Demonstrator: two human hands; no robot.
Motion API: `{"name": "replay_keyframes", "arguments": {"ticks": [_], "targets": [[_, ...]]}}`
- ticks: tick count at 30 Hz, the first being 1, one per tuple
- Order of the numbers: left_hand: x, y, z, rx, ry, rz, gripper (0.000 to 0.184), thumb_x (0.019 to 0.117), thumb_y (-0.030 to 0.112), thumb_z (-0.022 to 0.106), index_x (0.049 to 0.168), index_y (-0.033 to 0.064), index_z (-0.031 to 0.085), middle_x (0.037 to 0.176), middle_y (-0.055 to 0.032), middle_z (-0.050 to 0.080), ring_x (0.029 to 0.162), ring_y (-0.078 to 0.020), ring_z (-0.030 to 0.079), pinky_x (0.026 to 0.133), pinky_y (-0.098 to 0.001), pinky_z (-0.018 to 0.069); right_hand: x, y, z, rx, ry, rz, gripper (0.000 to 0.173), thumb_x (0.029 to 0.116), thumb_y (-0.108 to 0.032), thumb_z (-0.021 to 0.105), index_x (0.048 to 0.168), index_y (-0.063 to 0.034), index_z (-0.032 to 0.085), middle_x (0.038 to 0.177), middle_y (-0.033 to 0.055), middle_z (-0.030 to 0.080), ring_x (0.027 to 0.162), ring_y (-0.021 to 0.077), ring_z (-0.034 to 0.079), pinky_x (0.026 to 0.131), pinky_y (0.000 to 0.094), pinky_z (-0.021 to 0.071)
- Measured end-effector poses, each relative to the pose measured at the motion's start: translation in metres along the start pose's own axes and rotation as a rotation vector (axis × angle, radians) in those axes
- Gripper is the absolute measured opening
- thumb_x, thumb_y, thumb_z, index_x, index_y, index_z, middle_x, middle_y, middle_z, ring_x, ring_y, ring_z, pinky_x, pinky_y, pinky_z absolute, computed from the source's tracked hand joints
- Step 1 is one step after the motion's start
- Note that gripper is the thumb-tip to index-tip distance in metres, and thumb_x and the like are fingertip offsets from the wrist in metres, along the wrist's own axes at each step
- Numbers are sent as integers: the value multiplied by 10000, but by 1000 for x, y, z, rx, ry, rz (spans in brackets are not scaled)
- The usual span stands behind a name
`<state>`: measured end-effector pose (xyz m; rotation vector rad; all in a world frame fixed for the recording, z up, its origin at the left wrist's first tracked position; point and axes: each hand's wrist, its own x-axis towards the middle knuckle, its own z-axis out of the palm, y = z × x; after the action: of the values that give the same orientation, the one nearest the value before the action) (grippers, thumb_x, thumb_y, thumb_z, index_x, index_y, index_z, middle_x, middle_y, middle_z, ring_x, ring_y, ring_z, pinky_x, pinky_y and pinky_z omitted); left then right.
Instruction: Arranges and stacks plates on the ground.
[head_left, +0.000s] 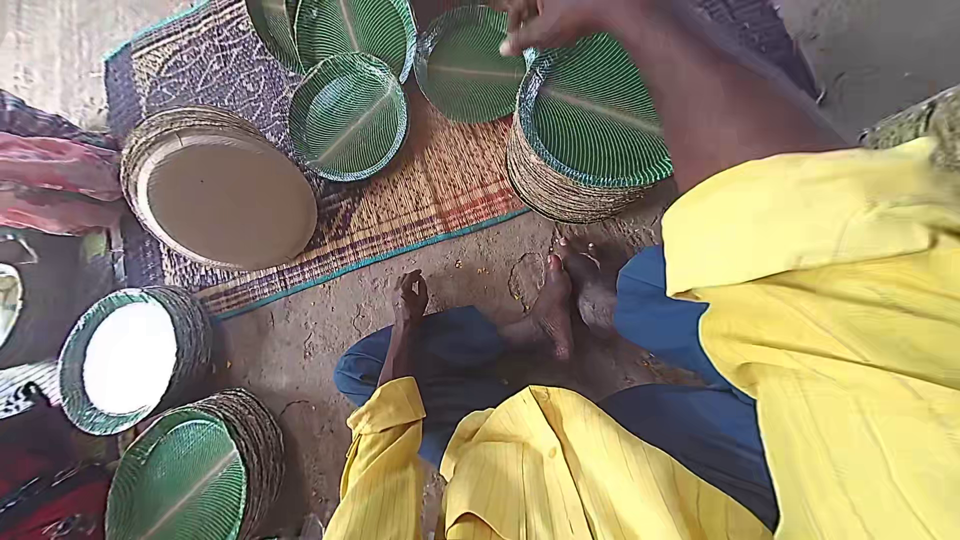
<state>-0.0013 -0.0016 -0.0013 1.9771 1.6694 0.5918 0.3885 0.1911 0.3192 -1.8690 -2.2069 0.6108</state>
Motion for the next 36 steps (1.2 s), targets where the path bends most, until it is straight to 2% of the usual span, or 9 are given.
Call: {"name": "replay_keyframes", "arguments": {"ticks": [1,2,4,8,11,18,23,32,36], "targets": [[-2,0,-1,14,2,11,315,1007,109,547,1227,-62,694,1160,-243,720,1138,-384,683,1044,-512,511,-9,7,22,-45,-82,41,484,1029,-404,626,1308,-8,640,1171,268,665,1067,423,645,934,644,470],[-3,1,-2,27,5,27,314,1002,109,556,1224,-63,696,1173,-247,717,1148,-394,676,1050,-518,505,-15,19,47,-45,-114,91,548,1011,-430,646,1346,4,611,1217,306,646,1146,483,619,979,703,438],[-6,5,-5,61,-5,31,317,1000,121,573,1237,-51,696,1201,-249,705,1173,-409,658,1060,-526,493,-26,44,97,94,-118,181,628,1004,-415,669,1392,62,545,1229,341,623,1162,497,599,1013,682,419],[-1,5,-1,83,-28,11,330,1008,150,563,1249,-29,699,1229,-242,696,1207,-410,639,1072,-545,477,-40,69,152,131,5,289,665,954,-423,728,1413,26,554,1325,319,594,1232,496,582,1001,701,446],[0,2,1,81,-44,-6,329,1009,144,563,1252,-32,696,1237,-241,695,1216,-407,636,1082,-537,472,-43,64,155,126,52,290,594,966,-385,721,1370,28,582,1226,309,640,1160,490,618,956,691,465],[-1,3,0,48,-29,16,330,1000,134,556,1231,-51,701,1195,-247,705,1178,-404,653,1076,-536,472,-47,74,159,209,99,261,510,945,-262,749,1344,25,612,1188,288,665,1131,471,634,965,675,467],[1,4,-1,24,-48,-24,327,1008,125,554,1243,-55,692,1226,-246,696,1199,-395,646,1090,-507,470,-49,79,161,294,136,282,484,943,-268,762,1312,19,638,1133,272,675,1055,445,652,938,652,481],[3,6,-1,17,-77,-68,341,1014,139,549,1273,-39,682,1259,-246,682,1223,-388,635,1094,-512,470,-48,86,162,365,162,328,480,925,-290,789,1282,6,665,1120,249,695,1038,406,665,943,627,488],[4,2,3,52,-58,-41,341,1006,163,556,1259,-17,697,1246,-235,689,1212,-395,636,1082,-537,467,-47,88,163,396,170,340,377,978,-253,717,1252,4,682,1145,254,690,1060,407,661,956,627,485]]}}
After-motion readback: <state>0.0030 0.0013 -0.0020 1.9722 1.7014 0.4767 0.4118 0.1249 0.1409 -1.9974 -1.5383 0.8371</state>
